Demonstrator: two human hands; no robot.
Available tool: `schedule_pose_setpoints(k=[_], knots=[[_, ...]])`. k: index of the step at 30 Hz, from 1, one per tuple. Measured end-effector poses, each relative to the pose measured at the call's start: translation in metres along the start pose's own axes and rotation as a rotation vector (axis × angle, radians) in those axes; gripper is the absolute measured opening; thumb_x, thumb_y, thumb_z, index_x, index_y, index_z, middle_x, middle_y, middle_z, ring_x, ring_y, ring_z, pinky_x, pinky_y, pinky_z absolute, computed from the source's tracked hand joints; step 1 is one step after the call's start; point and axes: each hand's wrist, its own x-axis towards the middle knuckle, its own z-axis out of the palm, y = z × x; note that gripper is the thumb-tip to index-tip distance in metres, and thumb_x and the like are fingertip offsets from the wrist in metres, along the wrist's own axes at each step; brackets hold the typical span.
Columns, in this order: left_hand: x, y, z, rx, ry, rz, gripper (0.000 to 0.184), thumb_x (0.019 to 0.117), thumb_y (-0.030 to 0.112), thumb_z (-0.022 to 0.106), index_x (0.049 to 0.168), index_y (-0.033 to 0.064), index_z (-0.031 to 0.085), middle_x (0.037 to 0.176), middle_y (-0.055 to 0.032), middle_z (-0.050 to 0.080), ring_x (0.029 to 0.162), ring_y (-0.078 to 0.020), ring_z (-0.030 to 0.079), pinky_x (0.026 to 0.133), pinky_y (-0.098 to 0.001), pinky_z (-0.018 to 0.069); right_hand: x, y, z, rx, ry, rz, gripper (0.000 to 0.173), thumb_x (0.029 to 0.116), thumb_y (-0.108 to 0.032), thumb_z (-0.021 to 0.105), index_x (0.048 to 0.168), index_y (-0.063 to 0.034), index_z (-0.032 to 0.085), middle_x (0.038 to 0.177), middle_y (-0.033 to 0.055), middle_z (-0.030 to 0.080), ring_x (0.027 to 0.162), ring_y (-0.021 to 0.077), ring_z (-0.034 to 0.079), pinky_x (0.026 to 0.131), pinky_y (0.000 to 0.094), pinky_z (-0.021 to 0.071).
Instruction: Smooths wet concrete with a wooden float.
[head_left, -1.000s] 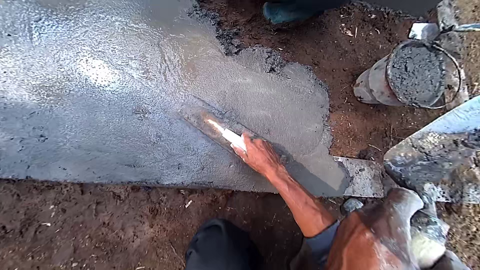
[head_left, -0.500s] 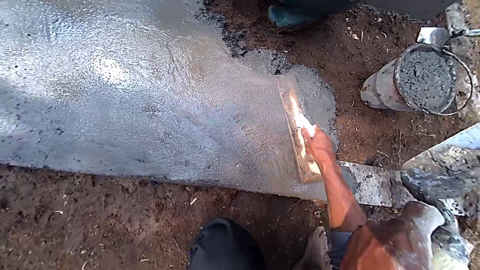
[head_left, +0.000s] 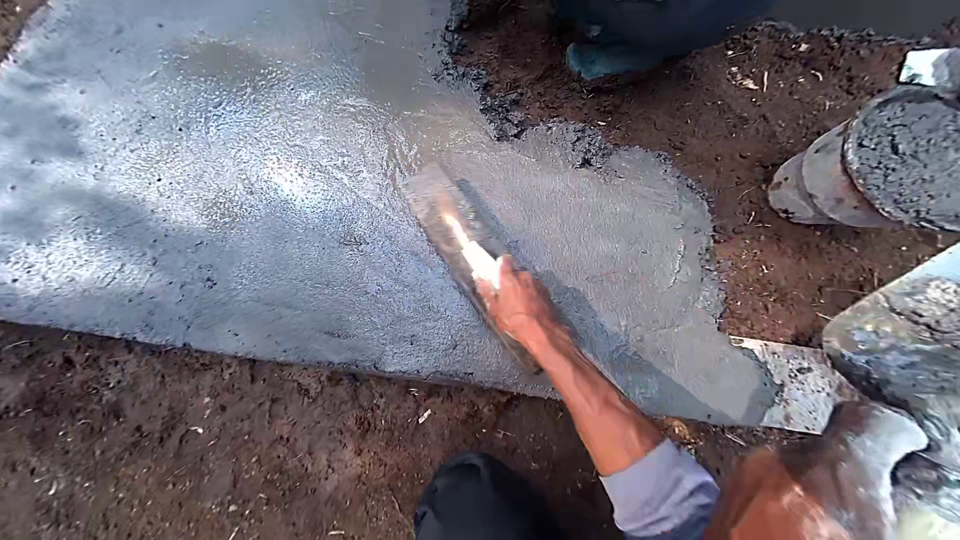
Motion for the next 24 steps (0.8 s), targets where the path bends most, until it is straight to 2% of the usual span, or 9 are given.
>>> schedule_pose_setpoints(k=[3,6,10,14,19,24], knots=[[0.001,0.009,-0.005,0.023,-0.061,-0.054,0.051,0.0816,0.002,0.074,0.126,-0.016,0.058,0.102,-0.0218,0.07,0.089,-0.0216,0.069,0.082,-0.0359,0.0571,0.026,-0.037,0.019,0.02,-0.001,-0.134,0.059,0.107,-0.049,0.048,0.146,-0.005,0.051,0.112,0.0227,0.072,0.106,0.0408,0.07,0.089,0.0596,0.0554],[0.003,0.011,-0.004,-0.028,-0.122,-0.114,0.048,0.0864,0.004,0.07,0.129,-0.013,0.056,0.101,-0.0182,0.069,0.088,-0.017,0.067,0.08,-0.0341,0.0572,0.054,-0.034,0.017,0.073,0.016,-0.096,0.056,0.1085,-0.046,0.045,0.146,-0.006,0.05,0.116,0.0231,0.071,0.11,0.0408,0.07,0.09,0.0598,0.0549],[0.006,0.005,0.001,-0.064,-0.144,-0.136,0.047,0.0868,0.004,0.069,0.129,-0.0123,0.054,0.099,-0.0155,0.069,0.085,-0.0138,0.068,0.077,-0.0322,0.0579,0.067,-0.004,0.0,0.113,0.063,0.012,0.057,0.1079,-0.049,0.045,0.146,-0.0061,0.051,0.115,0.0222,0.071,0.109,0.0394,0.071,0.089,0.0589,0.0562],[0.008,-0.007,0.01,-0.061,-0.152,-0.115,0.04,0.0855,0.005,0.07,0.122,-0.008,0.058,0.091,-0.0096,0.067,0.077,-0.0092,0.065,0.069,-0.0277,0.0575,0.061,0.043,-0.024,0.155,0.101,0.142,0.059,0.1078,-0.05,0.045,0.147,-0.0057,0.049,0.119,0.0232,0.07,0.111,0.0404,0.069,0.092,0.0594,0.0553],[0.009,-0.015,0.018,-0.033,-0.208,-0.129,0.04,0.0854,0.005,0.07,0.122,-0.0072,0.059,0.093,-0.0087,0.068,0.079,-0.0081,0.065,0.071,-0.0263,0.0571,0.042,0.106,-0.043,0.171,0.176,0.281,0.058,0.1078,-0.049,0.045,0.146,-0.0056,0.051,0.12,0.0239,0.069,0.113,0.0408,0.068,0.092,0.0596,0.0545],[0.009,-0.019,0.024,-0.041,-0.195,-0.143,0.039,0.0848,0.004,0.071,0.121,-0.0069,0.059,0.091,-0.0072,0.068,0.077,-0.0068,0.065,0.071,-0.0242,0.0574,0.022,0.135,-0.05,0.178,0.181,0.348,0.058,0.1077,-0.048,0.047,0.148,-0.0058,0.049,0.121,0.0242,0.069,0.113,0.0411,0.068,0.093,0.0593,0.0545]])
